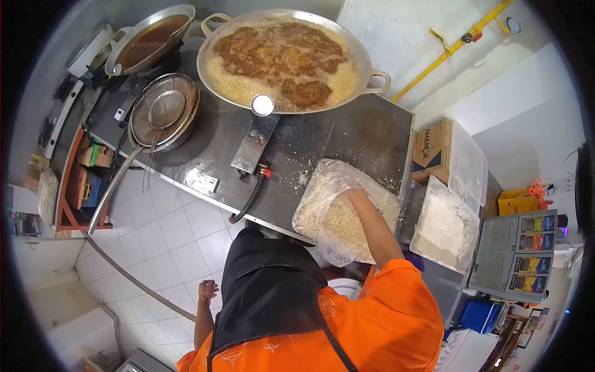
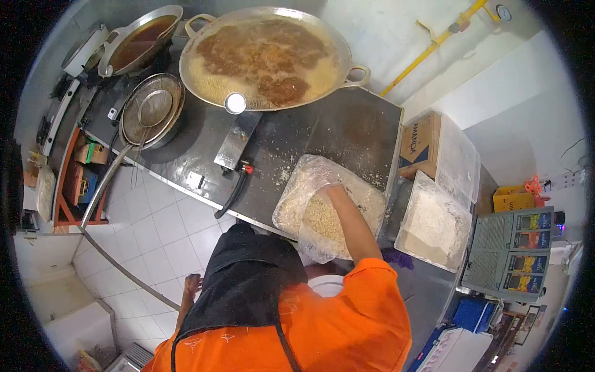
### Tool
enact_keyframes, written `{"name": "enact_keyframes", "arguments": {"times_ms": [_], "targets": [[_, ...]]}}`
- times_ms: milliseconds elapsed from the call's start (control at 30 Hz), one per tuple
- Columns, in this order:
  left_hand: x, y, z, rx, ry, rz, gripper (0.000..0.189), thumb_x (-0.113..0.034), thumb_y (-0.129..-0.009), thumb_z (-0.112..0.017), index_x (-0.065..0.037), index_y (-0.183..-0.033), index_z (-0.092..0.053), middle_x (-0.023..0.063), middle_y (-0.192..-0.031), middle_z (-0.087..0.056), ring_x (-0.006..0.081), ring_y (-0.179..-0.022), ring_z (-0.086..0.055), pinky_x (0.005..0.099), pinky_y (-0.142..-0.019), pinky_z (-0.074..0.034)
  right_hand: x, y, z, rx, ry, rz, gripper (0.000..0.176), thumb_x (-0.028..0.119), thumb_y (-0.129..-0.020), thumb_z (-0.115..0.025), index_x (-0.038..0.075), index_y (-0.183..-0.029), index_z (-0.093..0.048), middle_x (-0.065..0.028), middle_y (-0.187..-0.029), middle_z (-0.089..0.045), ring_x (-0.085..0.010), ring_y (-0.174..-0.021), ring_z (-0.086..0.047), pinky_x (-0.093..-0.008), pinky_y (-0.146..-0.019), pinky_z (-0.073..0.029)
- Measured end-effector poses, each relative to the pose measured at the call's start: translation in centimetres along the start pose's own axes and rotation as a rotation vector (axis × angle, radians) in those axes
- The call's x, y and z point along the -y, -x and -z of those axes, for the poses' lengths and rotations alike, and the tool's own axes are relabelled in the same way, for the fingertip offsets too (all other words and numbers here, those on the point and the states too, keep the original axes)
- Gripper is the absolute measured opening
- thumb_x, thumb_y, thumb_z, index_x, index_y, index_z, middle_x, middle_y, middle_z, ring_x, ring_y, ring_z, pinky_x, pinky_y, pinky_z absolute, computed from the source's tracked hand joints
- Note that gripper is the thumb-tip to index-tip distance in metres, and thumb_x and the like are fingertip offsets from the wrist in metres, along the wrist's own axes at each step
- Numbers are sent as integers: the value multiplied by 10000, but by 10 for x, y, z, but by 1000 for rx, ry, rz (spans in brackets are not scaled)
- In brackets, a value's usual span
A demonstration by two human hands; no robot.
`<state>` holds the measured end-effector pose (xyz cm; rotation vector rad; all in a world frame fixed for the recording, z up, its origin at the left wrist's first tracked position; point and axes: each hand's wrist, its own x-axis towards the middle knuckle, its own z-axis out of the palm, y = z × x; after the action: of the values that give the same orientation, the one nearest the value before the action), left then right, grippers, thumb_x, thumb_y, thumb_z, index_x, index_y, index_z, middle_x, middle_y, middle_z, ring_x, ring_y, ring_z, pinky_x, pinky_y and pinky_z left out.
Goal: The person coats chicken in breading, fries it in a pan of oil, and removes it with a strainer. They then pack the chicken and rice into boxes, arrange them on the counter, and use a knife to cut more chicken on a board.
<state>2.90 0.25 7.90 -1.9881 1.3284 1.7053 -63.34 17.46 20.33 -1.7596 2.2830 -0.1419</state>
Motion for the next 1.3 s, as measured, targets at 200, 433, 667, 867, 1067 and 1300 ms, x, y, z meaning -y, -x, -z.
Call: {"name": "enact_keyframes", "arguments": {"times_ms": [200,433,667,867,1067,1300], "targets": [[7,12,4,-17,31,-30,324,-250,-891,-528,-26,-1119,-581,105,-892,-670,208,-740,-650,355,-618,-504,-41,-4,-37,-11,-200,49,234,172,-814,-587,58,-1003,-666,-128,-1024,-660,-262,-981,-612,-367,-882,-487],[17,20,5,14,-15,9,322,-274,-910,-533,-41,-1128,-570,90,-879,-665,191,-736,-645,354,-611,-494,-6,22,-10,2,-1793,-458,269,181,-939,-506,25,-1137,-602,-115,-1090,-635,-234,-967,-612,-381,-840,-518],[6,25,12,10,25,12,295,-283,-906,-556,-59,-1095,-575,73,-862,-663,169,-710,-638,320,-578,-482,-64,7,-99,-56,-988,-192,311,226,-970,-483,24,-1182,-589,-93,-1101,-629,-212,-990,-587,-347,-893,-487],[6,29,23,-62,47,-51,341,-275,-904,-554,-20,-1130,-566,100,-873,-665,180,-690,-641,325,-545,-491,-48,20,-88,177,72,-148,484,330,-880,-604,50,-1269,-532,-161,-1252,-578,-284,-1099,-569,-417,-937,-463],[18,34,16,-76,63,-8,321,-263,-916,-525,-32,-1133,-573,83,-864,-660,169,-688,-635,313,-554,-494,62,97,-19,-186,-62,-522,475,318,-876,-627,24,-1241,-547,-193,-1209,-585,-284,-1101,-561,-383,-950,-452],[112,-45,9,63,-900,-877,261,-267,-910,-530,-48,-1001,-638,59,-807,-639,168,-651,-612,303,-504,-455,93,181,29,-621,-559,-746,340,182,-803,-729,-4,-1070,-630,-120,-962,-672,-248,-829,-640,-343,-750,-504]]}}
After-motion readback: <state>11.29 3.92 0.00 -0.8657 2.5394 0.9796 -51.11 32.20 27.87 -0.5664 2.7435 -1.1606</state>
